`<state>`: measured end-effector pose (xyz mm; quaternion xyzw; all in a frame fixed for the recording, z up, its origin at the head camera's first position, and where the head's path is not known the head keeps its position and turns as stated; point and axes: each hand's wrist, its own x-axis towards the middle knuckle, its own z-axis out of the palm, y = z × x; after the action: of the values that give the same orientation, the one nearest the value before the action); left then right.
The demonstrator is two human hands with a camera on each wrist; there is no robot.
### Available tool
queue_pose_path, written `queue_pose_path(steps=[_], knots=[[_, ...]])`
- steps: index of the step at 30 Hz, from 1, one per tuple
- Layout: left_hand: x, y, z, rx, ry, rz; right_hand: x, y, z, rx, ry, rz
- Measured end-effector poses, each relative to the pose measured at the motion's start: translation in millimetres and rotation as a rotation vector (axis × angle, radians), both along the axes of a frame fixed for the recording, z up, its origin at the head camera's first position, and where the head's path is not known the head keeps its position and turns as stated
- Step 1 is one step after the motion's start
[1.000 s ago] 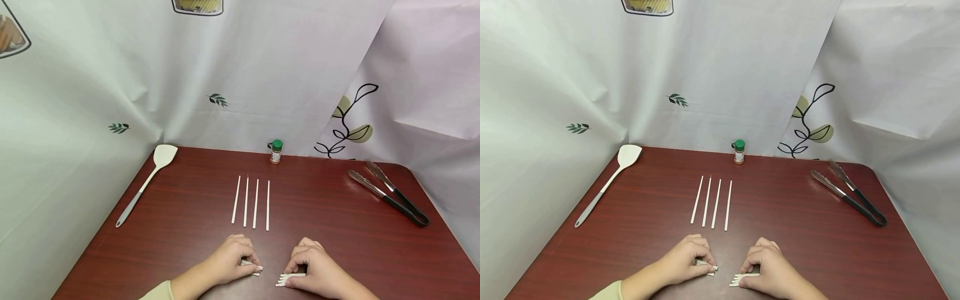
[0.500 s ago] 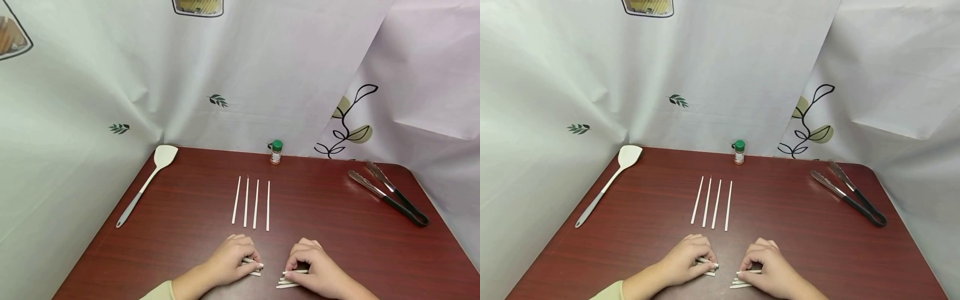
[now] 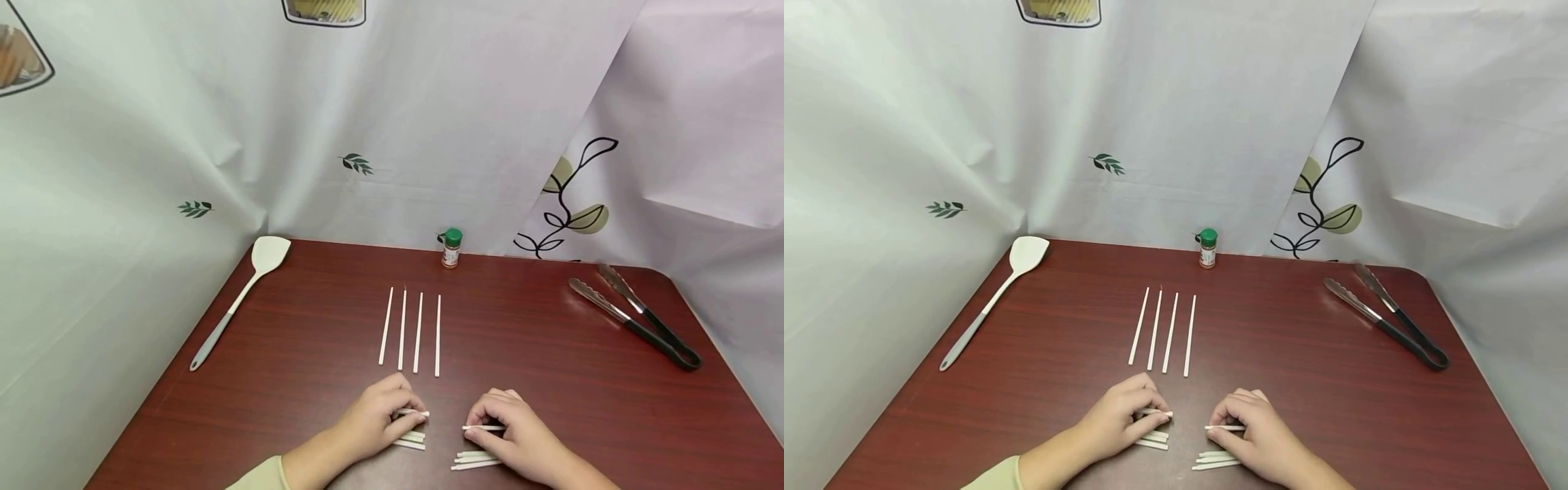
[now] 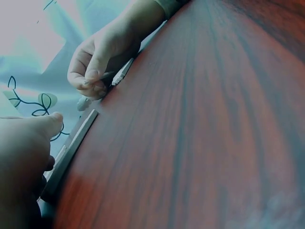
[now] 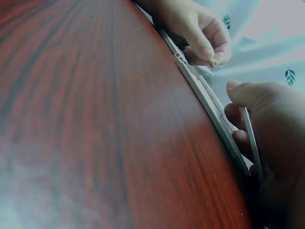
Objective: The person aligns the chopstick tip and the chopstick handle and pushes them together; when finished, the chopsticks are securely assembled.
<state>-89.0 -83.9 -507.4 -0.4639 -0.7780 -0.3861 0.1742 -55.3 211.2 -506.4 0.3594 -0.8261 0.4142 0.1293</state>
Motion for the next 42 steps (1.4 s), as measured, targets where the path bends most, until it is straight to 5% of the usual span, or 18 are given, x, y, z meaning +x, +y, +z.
queue_pose_path(steps=[7, 16, 31, 42], knots=[[1.8, 2.7, 3.6, -0.021, 0.006, -0.027, -3.4, -1, -4.2, -0.113, 0.045, 0.029], [8.6, 7.5, 5.0, -0.059, 0.096, -0.010, -7.1, -4, -6.4, -0.292, 0.151, 0.139], [17.2, 15.7, 5.3, -0.081, 0.193, 0.003, 0.5, -21, 1.7, -0.360, 0.106, 0.279], [21.6, 19.0, 7.2, -0.077, 0.162, -0.037, 3.6, -24, 0.0, -0.346, 0.132, 0.289]])
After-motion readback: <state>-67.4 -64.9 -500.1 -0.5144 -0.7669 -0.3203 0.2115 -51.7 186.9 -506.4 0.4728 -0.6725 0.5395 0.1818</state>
